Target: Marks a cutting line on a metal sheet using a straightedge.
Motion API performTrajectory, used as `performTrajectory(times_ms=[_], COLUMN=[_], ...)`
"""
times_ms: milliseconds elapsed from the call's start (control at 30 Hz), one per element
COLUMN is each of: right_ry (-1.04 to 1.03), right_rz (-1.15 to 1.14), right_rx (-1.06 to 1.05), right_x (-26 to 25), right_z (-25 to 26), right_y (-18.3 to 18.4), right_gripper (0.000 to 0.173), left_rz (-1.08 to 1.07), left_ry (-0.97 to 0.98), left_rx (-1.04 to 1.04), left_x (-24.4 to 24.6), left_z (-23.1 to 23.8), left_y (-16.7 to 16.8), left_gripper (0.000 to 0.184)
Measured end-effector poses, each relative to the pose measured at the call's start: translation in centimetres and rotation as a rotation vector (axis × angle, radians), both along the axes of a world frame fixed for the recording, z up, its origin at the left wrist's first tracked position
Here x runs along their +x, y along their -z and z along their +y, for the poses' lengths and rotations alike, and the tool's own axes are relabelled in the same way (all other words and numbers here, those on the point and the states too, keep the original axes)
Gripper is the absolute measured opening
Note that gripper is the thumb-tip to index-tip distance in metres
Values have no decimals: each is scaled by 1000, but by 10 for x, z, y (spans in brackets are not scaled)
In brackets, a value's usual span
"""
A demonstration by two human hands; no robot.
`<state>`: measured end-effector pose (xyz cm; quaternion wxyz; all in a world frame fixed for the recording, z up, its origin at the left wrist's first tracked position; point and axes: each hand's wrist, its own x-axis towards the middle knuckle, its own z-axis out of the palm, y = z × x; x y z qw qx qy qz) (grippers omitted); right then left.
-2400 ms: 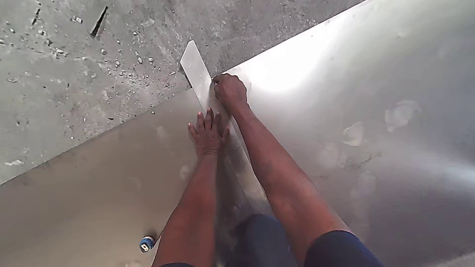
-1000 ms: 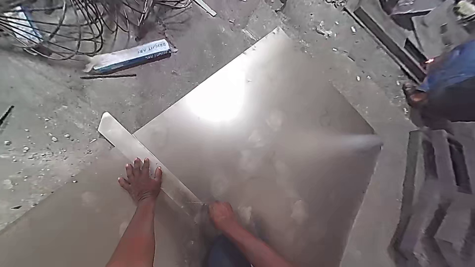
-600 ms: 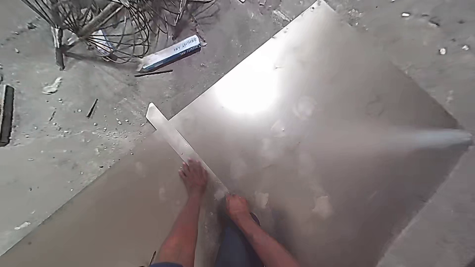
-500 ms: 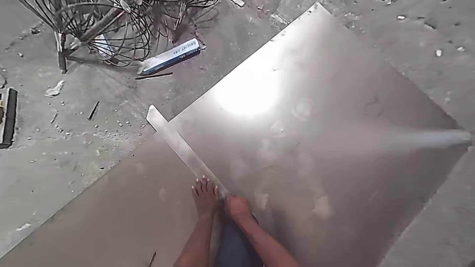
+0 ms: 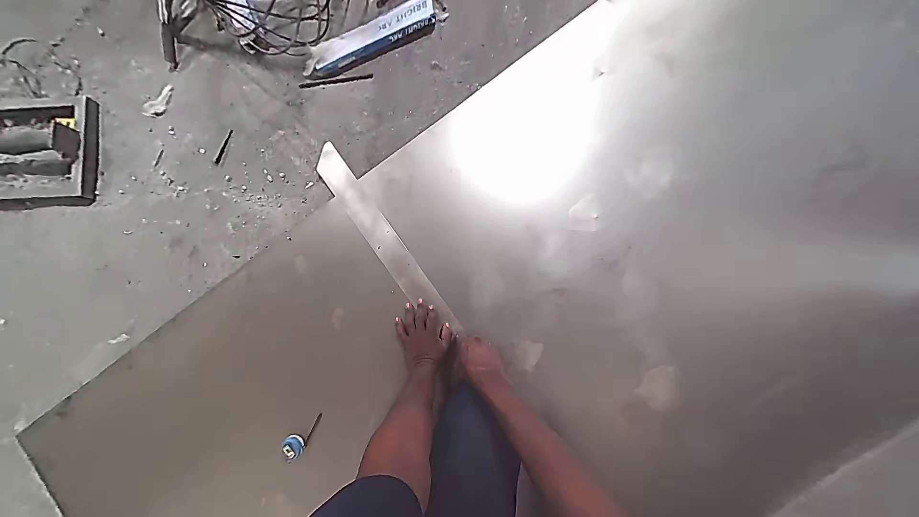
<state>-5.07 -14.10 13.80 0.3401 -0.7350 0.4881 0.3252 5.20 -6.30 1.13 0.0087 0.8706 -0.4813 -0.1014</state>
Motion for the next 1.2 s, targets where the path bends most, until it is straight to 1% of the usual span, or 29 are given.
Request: performTrajectory(times_ms=[100, 167, 233, 367, 467, 500, 567, 667, 767, 833, 867, 900, 967, 1033, 1100, 1133, 1167, 1200], right_ry=[-27, -20, 38, 182, 252, 249, 211, 92, -20, -47, -53, -50, -38, -51, -37, -11, 19, 49], right_rz=[36, 0, -72, -238, -367, -372, -371, -312, -220, -214, -222, -238, -223, -91, -7, 22, 43, 50], right_rx=[55, 107, 146, 3, -38, -28, -15, -60, -136, -153, -145, -147, -144, -80, -3, 40, 71, 72], right_x=[-2, -9, -15, -23, -29, -27, -20, -7, -2, -19, -40, -68, -132, -181, -202, -205, -200, -194], right_z=[-13, -28, -44, -57, -60, -63, -64, -55, -43, -33, -20, -5, 33, 65, 84, 90, 88, 78], right_y=[-4, 4, 14, 48, 68, 73, 76, 64, 53, 51, 51, 51, 47, 37, 27, 20, 11, 3], right_gripper=[36, 37, 39, 36, 34, 35, 33, 28, 29, 28, 26, 24, 26, 31, 36, 35, 34, 34], left_rz=[12, 29, 43, 38, 25, 24, 15, -10, -5, 8, 10, 4, -11, -10, 10, 32, 49, 57], left_ry=[0, -7, -18, -27, -1, 4, 9, 20, 9, 6, 4, 5, 12, 6, 9, 21, 34, 41], left_rx=[1, 18, 12, -6, -4, 4, -2, -22, -35, -34, -25, -24, -29, -34, -25, -12, -3, 1], left_x=[-1, -1, 0, -1, -6, -6, -4, -4, -5, -4, -5, -6, -6, -5, -7, -10, -12, -11], left_z=[0, 0, 2, 3, 6, 7, 8, 10, 9, 7, 10, 9, 8, 7, 11, 18, 19, 10], left_y=[3, 2, 2, 5, 14, 15, 18, 22, 19, 17, 16, 17, 18, 18, 14, 9, 1, -7], left_gripper=[63, 62, 61, 62, 63, 64, 63, 61, 62, 63, 64, 65, 66, 66, 68, 71, 74, 75])
